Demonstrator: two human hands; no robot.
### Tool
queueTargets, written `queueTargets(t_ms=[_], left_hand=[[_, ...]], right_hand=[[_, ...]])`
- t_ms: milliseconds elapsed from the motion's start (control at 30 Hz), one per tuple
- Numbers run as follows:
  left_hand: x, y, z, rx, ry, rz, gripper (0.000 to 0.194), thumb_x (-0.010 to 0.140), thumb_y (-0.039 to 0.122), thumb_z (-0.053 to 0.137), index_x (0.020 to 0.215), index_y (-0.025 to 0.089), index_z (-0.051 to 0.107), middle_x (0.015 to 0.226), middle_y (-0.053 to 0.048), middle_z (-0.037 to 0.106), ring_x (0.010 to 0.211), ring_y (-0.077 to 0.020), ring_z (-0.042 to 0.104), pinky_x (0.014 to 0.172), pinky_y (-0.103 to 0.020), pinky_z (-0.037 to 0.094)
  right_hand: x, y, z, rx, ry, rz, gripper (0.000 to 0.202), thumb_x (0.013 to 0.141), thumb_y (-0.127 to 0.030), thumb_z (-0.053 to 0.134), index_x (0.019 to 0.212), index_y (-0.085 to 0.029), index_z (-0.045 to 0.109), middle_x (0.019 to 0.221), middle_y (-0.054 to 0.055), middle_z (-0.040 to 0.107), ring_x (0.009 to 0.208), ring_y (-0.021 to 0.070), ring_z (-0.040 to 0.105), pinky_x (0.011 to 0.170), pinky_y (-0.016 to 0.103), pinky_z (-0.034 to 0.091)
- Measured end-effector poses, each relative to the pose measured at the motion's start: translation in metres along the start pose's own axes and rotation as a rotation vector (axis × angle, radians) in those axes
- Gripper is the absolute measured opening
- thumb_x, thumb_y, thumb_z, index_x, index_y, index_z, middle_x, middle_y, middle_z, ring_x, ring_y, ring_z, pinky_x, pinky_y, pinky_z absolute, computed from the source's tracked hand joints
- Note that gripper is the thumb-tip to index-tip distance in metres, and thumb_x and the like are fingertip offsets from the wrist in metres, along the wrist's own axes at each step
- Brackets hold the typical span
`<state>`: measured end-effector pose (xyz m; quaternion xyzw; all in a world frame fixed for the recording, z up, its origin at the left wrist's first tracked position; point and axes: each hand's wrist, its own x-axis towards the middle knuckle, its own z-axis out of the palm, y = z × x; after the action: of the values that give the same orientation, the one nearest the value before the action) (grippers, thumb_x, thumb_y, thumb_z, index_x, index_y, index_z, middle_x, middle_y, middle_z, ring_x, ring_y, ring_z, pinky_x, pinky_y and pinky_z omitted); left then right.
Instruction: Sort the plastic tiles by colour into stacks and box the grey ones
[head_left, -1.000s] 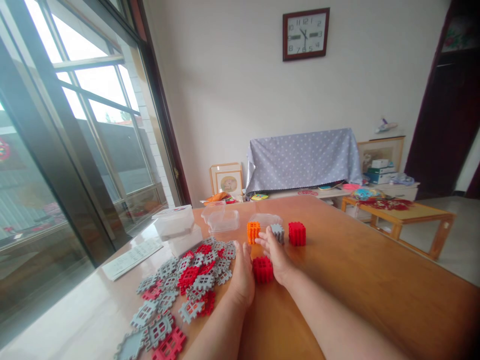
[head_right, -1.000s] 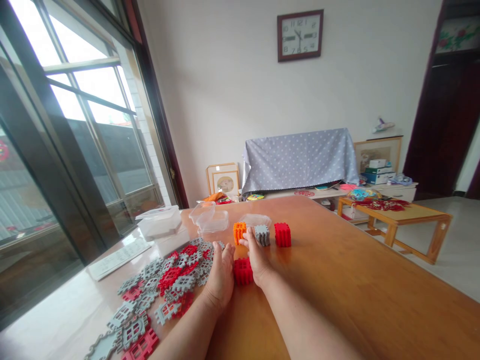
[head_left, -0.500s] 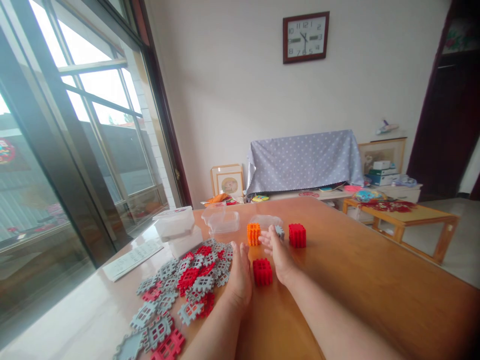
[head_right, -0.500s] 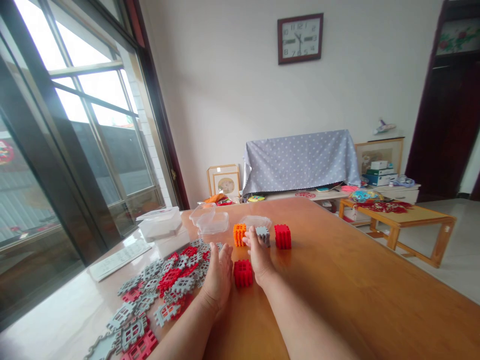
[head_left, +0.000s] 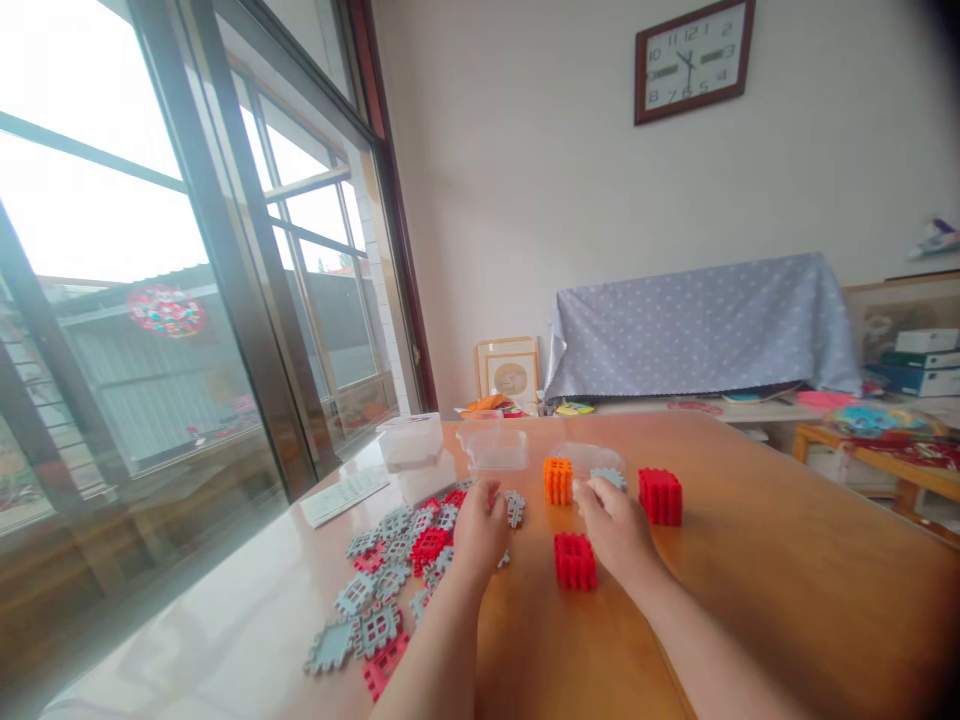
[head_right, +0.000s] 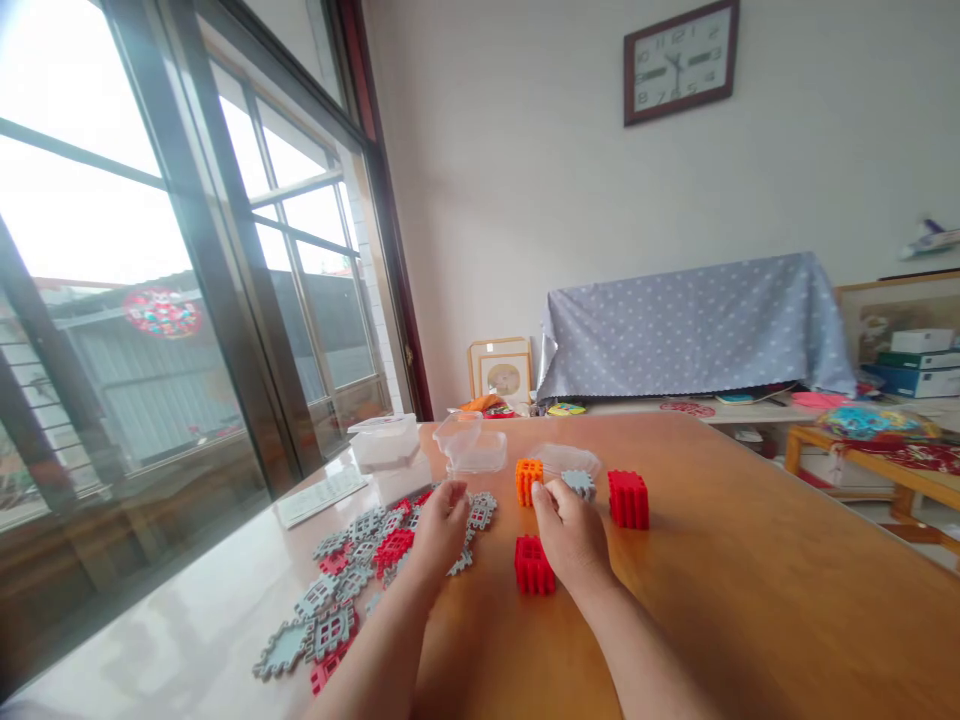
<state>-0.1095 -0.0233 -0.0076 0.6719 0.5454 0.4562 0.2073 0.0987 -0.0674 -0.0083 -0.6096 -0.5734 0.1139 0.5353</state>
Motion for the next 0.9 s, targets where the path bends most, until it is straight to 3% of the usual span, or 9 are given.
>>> queueTargets(t_ms=[133, 233, 433, 667, 900], left_hand=[[-0.002, -0.004, -0.022, 0.506, -0.080, -0.003, 0.038, 0.082, 0.024, 0.058, 0.120, 0.020, 0.062, 0.129, -0.017, 0.065, 0.124, -0.0362, 0.055, 0.105, -0.046, 0.040], [-0.006, -0.004, -0.028, 0.641, -0.154, -0.058, 0.045, 0.077, 0.024, 0.063, 0.121, 0.020, 0.062, 0.135, -0.019, 0.062, 0.126, -0.0410, 0.053, 0.104, -0.050, 0.038], [-0.003, -0.010, -0.033, 0.700, -0.156, -0.079, 0.032, 0.076, 0.020, 0.059, 0.107, 0.020, 0.066, 0.125, -0.019, 0.067, 0.116, -0.0398, 0.059, 0.093, -0.046, 0.044], [0.006, -0.024, -0.035, 0.644, -0.164, -0.083, 0.011, 0.074, 0.014, 0.059, 0.081, 0.022, 0.062, 0.092, -0.012, 0.073, 0.088, -0.0311, 0.067, 0.077, -0.035, 0.043], [0.009, -0.012, -0.040, 0.529, -0.020, -0.116, 0.007, 0.081, 0.022, 0.057, 0.077, 0.023, 0.063, 0.082, -0.007, 0.073, 0.082, -0.0252, 0.065, 0.071, -0.031, 0.039]], right_hand=[[0.001, 0.000, -0.001, -0.006, 0.008, -0.005, 0.047, 0.095, -0.061, 0.044, 0.066, -0.025, 0.054, 0.055, -0.001, 0.058, 0.056, 0.0189, 0.051, 0.056, 0.029, 0.031], [0.003, 0.002, -0.002, -0.007, 0.006, 0.006, 0.047, 0.095, -0.061, 0.043, 0.066, -0.025, 0.054, 0.055, -0.001, 0.057, 0.056, 0.0192, 0.051, 0.055, 0.029, 0.030], [0.005, 0.001, -0.006, 0.004, 0.001, 0.003, 0.045, 0.096, -0.058, 0.044, 0.067, -0.025, 0.057, 0.059, 0.000, 0.061, 0.058, 0.0194, 0.053, 0.057, 0.030, 0.032], [0.004, 0.000, -0.006, 0.030, 0.024, -0.020, 0.047, 0.097, -0.059, 0.043, 0.066, -0.025, 0.055, 0.060, 0.001, 0.061, 0.059, 0.0190, 0.053, 0.057, 0.029, 0.033], [0.005, 0.001, -0.006, 0.059, 0.018, -0.010, 0.051, 0.094, -0.065, 0.042, 0.068, -0.024, 0.060, 0.060, 0.003, 0.064, 0.058, 0.0195, 0.053, 0.055, 0.029, 0.034]])
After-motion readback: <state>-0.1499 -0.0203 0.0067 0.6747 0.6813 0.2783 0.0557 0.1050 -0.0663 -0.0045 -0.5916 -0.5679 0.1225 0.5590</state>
